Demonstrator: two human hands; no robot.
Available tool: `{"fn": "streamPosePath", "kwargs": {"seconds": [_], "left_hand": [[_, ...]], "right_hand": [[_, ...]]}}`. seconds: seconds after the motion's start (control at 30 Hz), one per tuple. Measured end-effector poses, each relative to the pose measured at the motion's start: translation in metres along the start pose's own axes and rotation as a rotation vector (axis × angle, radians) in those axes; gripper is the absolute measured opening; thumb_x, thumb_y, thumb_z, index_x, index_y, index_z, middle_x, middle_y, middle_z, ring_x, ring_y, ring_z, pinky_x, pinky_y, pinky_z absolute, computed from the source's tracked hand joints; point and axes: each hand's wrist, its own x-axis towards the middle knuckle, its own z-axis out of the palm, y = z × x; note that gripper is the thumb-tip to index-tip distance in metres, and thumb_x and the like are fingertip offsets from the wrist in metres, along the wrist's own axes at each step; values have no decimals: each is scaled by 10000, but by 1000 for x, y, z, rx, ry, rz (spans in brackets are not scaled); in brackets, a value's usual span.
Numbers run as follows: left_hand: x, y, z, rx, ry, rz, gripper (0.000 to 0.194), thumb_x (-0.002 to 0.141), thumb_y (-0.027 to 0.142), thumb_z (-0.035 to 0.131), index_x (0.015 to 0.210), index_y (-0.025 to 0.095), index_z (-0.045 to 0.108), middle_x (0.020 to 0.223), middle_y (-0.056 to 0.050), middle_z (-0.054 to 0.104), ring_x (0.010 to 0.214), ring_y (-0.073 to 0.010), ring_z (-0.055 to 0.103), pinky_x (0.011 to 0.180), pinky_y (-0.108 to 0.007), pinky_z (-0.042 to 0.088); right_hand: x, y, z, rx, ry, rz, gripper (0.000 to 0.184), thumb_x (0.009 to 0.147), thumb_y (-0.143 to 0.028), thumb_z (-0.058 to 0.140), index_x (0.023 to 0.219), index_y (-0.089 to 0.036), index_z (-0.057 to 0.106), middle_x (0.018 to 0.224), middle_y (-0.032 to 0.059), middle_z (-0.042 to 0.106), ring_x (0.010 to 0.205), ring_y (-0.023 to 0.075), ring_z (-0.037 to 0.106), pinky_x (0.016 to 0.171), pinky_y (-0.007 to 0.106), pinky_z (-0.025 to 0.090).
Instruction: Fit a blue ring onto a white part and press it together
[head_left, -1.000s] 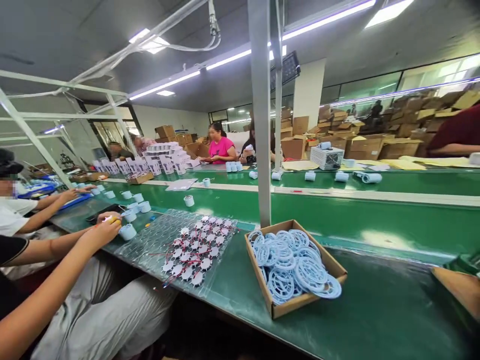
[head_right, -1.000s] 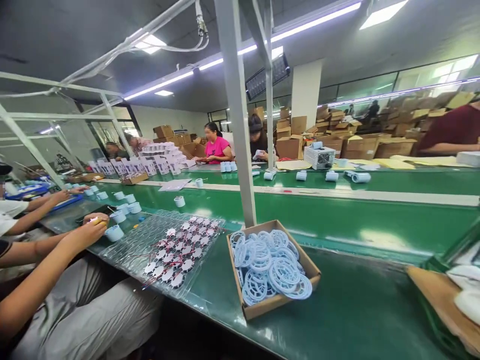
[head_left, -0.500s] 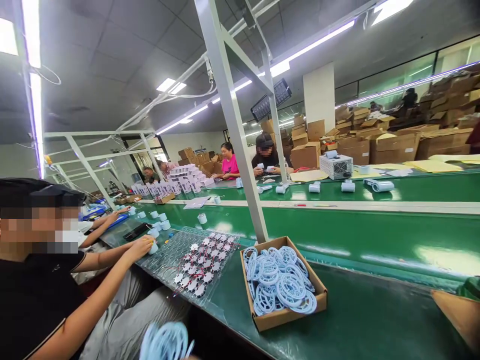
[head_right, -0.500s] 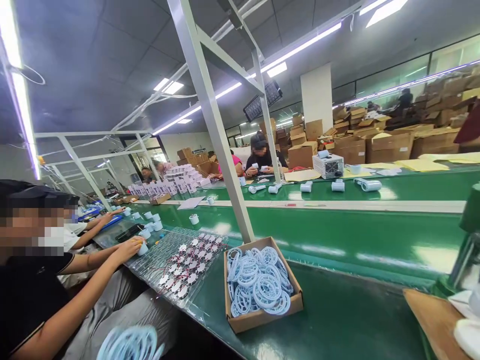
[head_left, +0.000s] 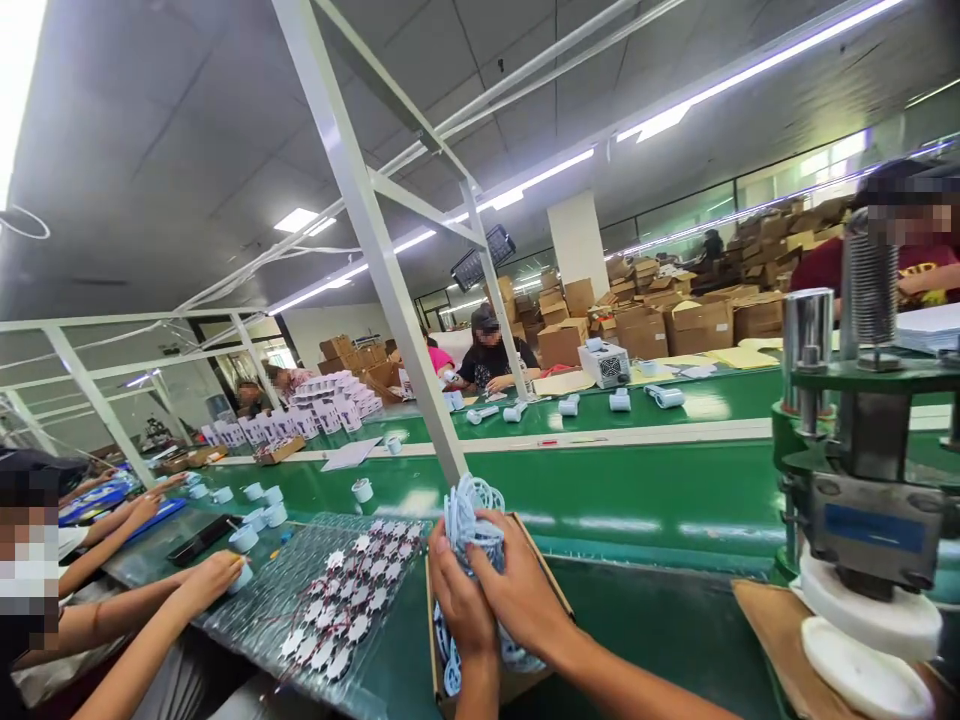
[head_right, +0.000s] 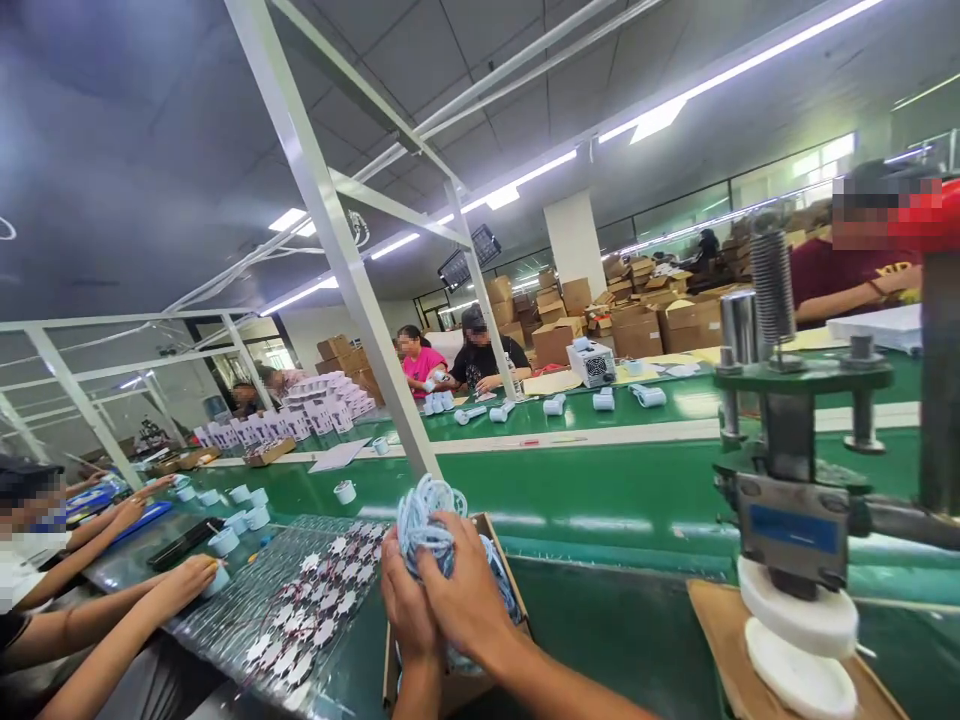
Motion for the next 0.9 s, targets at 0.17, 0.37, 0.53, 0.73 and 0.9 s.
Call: {"fn": "streamPosePath", "kwargs": {"seconds": [0.17,0.37,0.53,0.73,0.9], "left_hand": [[17,-12,-14,35,-3,-107,548,1006,556,306,1179,178,664,1235,-140,718,1193,-298,663,981,-413,551],[28,-5,-42,138,-196,-48,451,954,601,444,957,236,710,992,-66,762,971,-289,697,893,-409,525],[28,-9,-41,138,-243,4,456,952,604,452,972,226,708,1026,-74,754,982,-290,685,911,-408,507],[27,-17,-40,103,-266,36,488,971,610,449,999,214,734,1065,-94,758,1024,-294,694,954,-426,528],[21,-7,-59,102,-419,190,510,996,608,417,1190,254,729,1352,-87,671,1383,-315,507,1184,-518,389]], "right_hand": [[-6,27,2,-68,-119,-57,360,896,-265,550,1230,-193,665,1226,105,671,1203,297,576,1104,472,421],[-10,33,-3,-382,-215,-149,320,915,-242,515,1195,-231,669,1183,94,659,1143,311,566,1045,521,418],[-11,41,-8,-463,-242,-194,359,865,-272,573,1211,-235,664,1266,111,614,1230,328,532,1112,559,379],[-17,56,-15,-362,-295,-215,518,856,-341,597,1346,-177,560,1507,174,428,1406,366,408,1195,565,334],[-11,61,-18,-187,-222,-190,526,848,-277,541,1354,-153,466,1445,184,465,1367,300,467,1177,490,409]]}}
